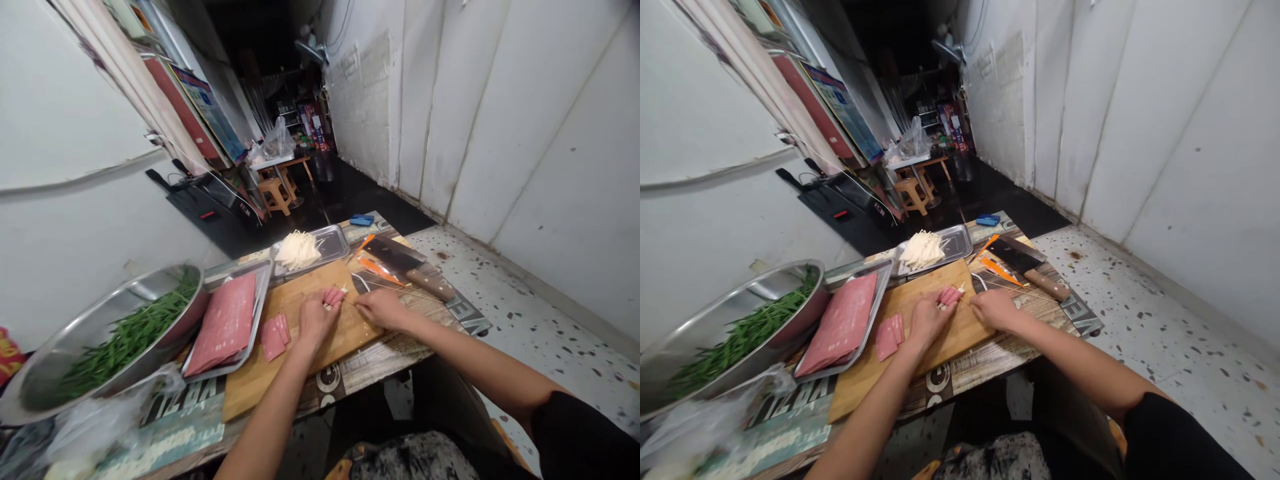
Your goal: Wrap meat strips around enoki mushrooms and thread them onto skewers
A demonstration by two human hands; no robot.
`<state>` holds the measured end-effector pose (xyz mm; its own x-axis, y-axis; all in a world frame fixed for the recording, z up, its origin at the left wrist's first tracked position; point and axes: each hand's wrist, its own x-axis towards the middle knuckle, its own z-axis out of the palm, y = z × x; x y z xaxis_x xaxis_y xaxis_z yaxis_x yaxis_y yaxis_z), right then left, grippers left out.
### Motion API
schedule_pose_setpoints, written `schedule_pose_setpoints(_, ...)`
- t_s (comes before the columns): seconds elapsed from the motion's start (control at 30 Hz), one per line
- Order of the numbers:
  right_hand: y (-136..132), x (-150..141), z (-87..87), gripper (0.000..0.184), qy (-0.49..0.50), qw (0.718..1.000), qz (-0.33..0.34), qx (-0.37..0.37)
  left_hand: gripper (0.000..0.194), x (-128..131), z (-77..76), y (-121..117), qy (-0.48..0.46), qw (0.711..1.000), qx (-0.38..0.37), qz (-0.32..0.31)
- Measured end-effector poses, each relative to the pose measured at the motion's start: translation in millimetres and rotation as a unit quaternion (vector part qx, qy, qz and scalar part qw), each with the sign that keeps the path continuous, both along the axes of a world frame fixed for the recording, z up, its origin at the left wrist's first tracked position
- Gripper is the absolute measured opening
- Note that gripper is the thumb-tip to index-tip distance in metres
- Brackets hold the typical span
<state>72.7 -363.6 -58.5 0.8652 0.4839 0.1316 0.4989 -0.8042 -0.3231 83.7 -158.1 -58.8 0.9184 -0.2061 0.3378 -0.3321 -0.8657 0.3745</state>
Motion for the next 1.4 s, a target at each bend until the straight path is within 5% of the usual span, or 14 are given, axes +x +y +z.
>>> schedule_pose_setpoints(0.1, -27.7, 10.3, -2.3, 0.028, 0.003, 0.999, -0.044, 0.01, 0.013, -4.4, -5.7, -2.7, -0.017, 0.999, -0.008, 0.033)
schedule_pose_setpoints(0.2, -45.3, 13.3, -9.3, 0.023, 0.029, 0.989, -0.115, -0.083, 0.017, -7.1, -10.2, -1.8, -0.014, 0.999, -0.027, 0.032)
schedule_pose_setpoints(0.37, -43.2, 15.2, -20.6, 0.027, 0.041, 0.978, -0.135, -0.153, 0.025, -6.9, -16.8, -1.6, -0.018, 0.996, -0.049, 0.067)
schedule_pose_setpoints(0.5, -45.9, 19.9, -6.3, 0.019, 0.048, 0.976, -0.15, -0.153, 0.038, -6.6, -22.4, -2.1, -0.017, 0.991, -0.086, 0.105)
schedule_pose_setpoints(0.7, -56.8, -22.8, 19.5, 0.01, 0.009, 0.99, -0.139, -0.021, 0.04, -9.8, -21.5, -3.7, 0.002, 0.988, -0.089, 0.123)
schedule_pose_setpoints(0.8, -44.2, -57.1, 9.2, 0.017, 0.007, 0.993, -0.059, 0.098, 0.036, -13.0, -18.0, -5.2, -0.004, 0.988, -0.097, 0.12)
schedule_pose_setpoints(0.9, -29.1, -78.2, -8.7, 0.026, 0.015, 0.992, -0.014, 0.128, 0.032, -14.6, -16.3, -5.7, -0.015, 0.988, -0.105, 0.114)
schedule_pose_setpoints(1.03, -22.0, -83.4, -20.4, 0.04, 0.027, 0.996, -0.029, 0.074, 0.029, -13.6, -17.8, -4.6, -0.039, 0.989, -0.098, 0.103)
schedule_pose_setpoints(1.4, -14.9, -78.3, -9.5, 0.046, 0.084, 0.995, -0.036, -0.044, 0.033, -13.1, -20.6, -4.5, -0.046, 0.987, -0.111, 0.105)
